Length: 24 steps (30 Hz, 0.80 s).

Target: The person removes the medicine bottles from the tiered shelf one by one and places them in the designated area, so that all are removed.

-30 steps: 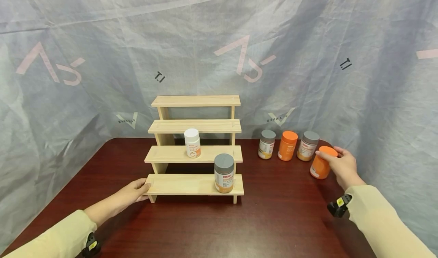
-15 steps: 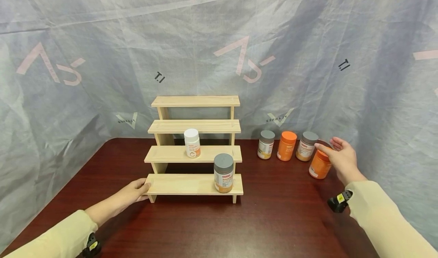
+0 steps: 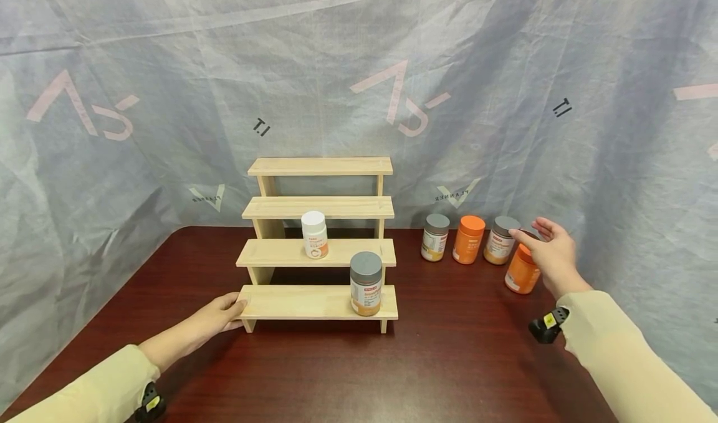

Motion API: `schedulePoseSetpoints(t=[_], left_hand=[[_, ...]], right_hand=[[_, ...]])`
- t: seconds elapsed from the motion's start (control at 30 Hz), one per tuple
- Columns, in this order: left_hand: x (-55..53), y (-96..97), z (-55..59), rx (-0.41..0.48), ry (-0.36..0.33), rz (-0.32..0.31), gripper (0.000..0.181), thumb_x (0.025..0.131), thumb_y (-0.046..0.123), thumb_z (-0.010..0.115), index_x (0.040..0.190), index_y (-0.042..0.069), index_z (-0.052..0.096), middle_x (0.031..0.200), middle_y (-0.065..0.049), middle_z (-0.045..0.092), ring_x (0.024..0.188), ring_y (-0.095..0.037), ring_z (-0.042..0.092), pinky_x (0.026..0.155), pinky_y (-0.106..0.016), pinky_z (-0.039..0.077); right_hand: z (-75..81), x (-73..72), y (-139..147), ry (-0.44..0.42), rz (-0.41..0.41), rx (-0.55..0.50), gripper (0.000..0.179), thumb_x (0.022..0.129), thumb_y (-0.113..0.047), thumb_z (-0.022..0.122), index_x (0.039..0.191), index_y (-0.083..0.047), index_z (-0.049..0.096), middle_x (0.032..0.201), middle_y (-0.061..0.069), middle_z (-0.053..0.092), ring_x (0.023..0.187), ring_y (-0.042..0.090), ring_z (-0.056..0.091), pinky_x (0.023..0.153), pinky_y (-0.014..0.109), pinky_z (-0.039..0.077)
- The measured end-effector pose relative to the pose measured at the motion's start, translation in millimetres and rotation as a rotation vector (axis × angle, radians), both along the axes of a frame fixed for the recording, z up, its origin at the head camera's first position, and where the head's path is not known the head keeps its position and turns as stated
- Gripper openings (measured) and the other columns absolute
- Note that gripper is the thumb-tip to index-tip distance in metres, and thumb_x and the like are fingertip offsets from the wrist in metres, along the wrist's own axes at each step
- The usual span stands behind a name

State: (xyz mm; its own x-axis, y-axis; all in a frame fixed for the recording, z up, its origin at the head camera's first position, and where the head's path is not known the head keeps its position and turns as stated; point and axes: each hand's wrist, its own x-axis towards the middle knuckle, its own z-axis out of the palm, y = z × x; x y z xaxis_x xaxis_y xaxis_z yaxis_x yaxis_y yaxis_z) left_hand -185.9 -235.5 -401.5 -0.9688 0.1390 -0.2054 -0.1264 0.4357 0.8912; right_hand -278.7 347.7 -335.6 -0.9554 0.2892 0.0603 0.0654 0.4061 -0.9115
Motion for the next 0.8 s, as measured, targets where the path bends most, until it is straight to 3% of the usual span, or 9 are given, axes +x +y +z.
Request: schedulePoseSetpoints(t=[0.3,0.4,0.63,0.8], left_hand=[[-1.0,1.3,-2.5,-0.026,0.007,0.017,0.049,0.105,0.012,0.037,0.141,-0.019,0.026,0.134,-0.039,0.043,0.126,-0.044,0.05,0.1,-0.044,0.051],[-0.6,1.9,-1.8,-0.036,0.01,0.021,0.048,0.105,0.012,0.038,0.14,-0.019,0.028,0.133,-0.038,0.045,0.125,-0.043,0.051,0.1,-0.045,0.051],[0.4,2.4,-0.3,-0.026,0.012,0.018,0.049,0.105,0.014,0.038,0.14,-0.019,0.028,0.133,-0.037,0.045,0.125,-0.043,0.05,0.101,-0.046,0.051],[0.6,3.1,-0.2,-0.033,0.018,0.018,0.051,0.105,0.017,0.04,0.14,-0.018,0.028,0.134,-0.037,0.044,0.126,-0.044,0.049,0.1,-0.046,0.051]], right_hand=[[2.9,-2.6,-9,0.008,-0.009,-0.028,0.086,0.088,-0.048,0.065,0.155,-0.015,0.023,0.157,0.0,0.032,0.146,0.02,0.027,0.118,0.032,0.033],[4.1,-2.3,-14,0.018,0.022,-0.018,0.086,0.089,-0.049,0.064,0.155,-0.013,0.022,0.158,0.003,0.031,0.145,0.023,0.028,0.118,0.037,0.034],[12.8,-3.7,-30,0.025,0.067,-0.029,0.088,0.089,-0.05,0.064,0.155,-0.013,0.02,0.159,0.006,0.029,0.146,0.026,0.026,0.12,0.052,0.025],[19.7,-8.0,-43,0.064,0.108,0.004,0.086,0.09,-0.049,0.063,0.154,-0.008,0.022,0.158,0.012,0.03,0.144,0.032,0.027,0.119,0.05,0.028]])
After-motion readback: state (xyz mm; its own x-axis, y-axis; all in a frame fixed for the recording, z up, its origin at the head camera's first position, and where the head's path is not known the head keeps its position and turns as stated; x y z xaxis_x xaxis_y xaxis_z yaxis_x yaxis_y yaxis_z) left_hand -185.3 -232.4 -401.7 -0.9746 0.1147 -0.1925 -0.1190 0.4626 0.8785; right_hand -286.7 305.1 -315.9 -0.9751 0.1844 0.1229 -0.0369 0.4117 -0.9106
